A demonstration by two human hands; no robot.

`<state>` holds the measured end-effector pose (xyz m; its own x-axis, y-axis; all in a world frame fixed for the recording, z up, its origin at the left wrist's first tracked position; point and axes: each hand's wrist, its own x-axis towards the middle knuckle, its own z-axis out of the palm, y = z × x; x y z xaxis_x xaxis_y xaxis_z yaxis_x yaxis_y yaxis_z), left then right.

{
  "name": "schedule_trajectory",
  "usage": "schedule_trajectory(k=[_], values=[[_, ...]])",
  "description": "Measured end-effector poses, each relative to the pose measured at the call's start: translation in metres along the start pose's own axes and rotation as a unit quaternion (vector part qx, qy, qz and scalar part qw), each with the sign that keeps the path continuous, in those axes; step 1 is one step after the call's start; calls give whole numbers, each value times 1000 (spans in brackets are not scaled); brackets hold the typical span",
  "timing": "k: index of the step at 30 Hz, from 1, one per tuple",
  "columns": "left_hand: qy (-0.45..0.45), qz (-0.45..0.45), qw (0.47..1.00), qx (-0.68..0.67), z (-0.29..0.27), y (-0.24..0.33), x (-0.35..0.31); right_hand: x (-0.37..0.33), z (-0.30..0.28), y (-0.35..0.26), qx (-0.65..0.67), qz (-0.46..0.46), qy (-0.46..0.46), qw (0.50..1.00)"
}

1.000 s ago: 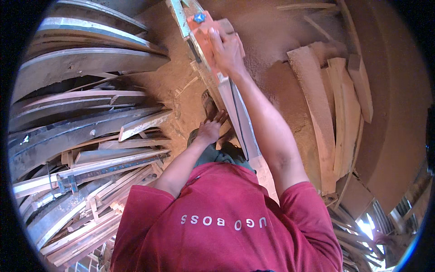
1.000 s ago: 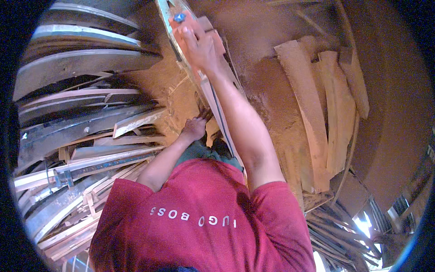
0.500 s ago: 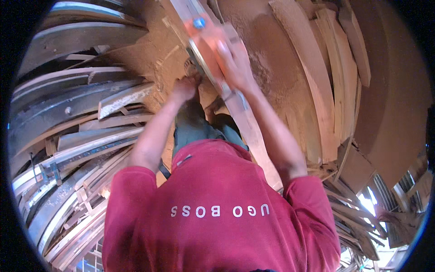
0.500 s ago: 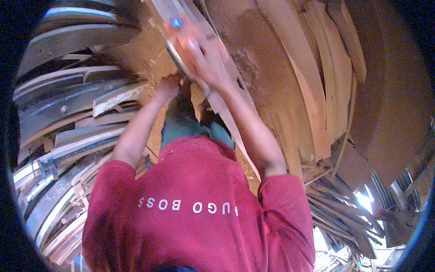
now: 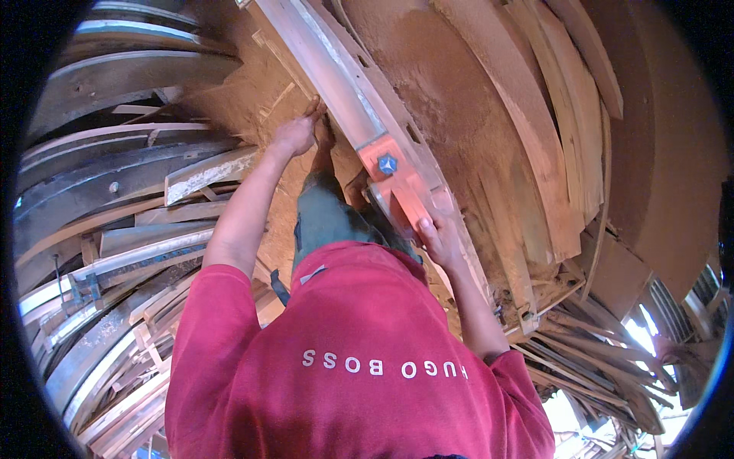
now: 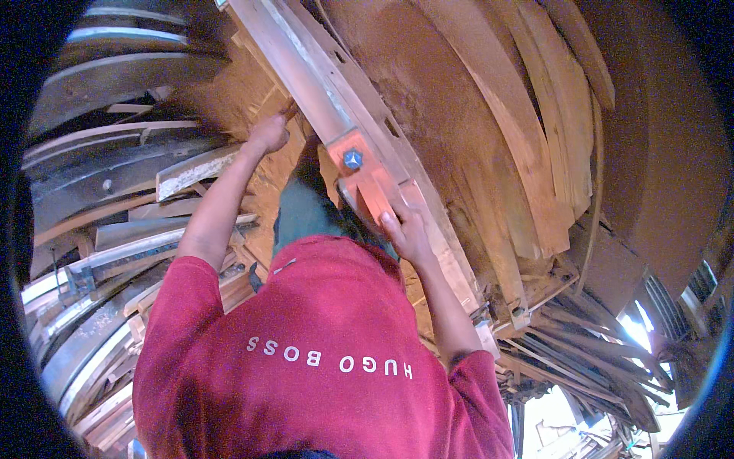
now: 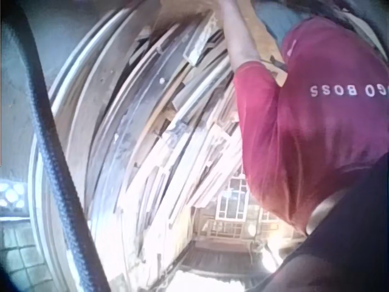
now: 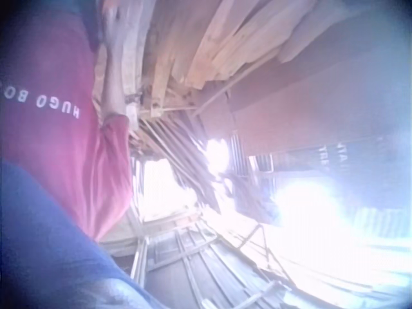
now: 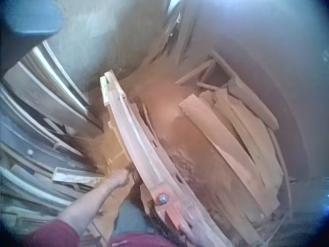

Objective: The person uses an electric hand planer to smooth the surface of a wooden beam, checking the progress by hand and using a mallet and chisel to adjust wood pieces on the workbench.

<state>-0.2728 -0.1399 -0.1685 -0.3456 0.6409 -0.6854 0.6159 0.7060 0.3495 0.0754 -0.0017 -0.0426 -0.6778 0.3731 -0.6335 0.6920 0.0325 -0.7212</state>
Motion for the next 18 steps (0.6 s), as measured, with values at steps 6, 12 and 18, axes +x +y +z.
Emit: schedule_trajectory(k=[6, 12, 18], values=[[-13, -10, 999, 36, 27, -24, 16, 70, 7, -84, 17, -50, 7, 999], [-24, 1, 999, 27, 91, 37, -42, 84, 12, -95, -22, -70, 31, 997], [16, 10, 1000, 5, 143, 72, -55, 125, 21, -125, -16, -165, 86, 982]])
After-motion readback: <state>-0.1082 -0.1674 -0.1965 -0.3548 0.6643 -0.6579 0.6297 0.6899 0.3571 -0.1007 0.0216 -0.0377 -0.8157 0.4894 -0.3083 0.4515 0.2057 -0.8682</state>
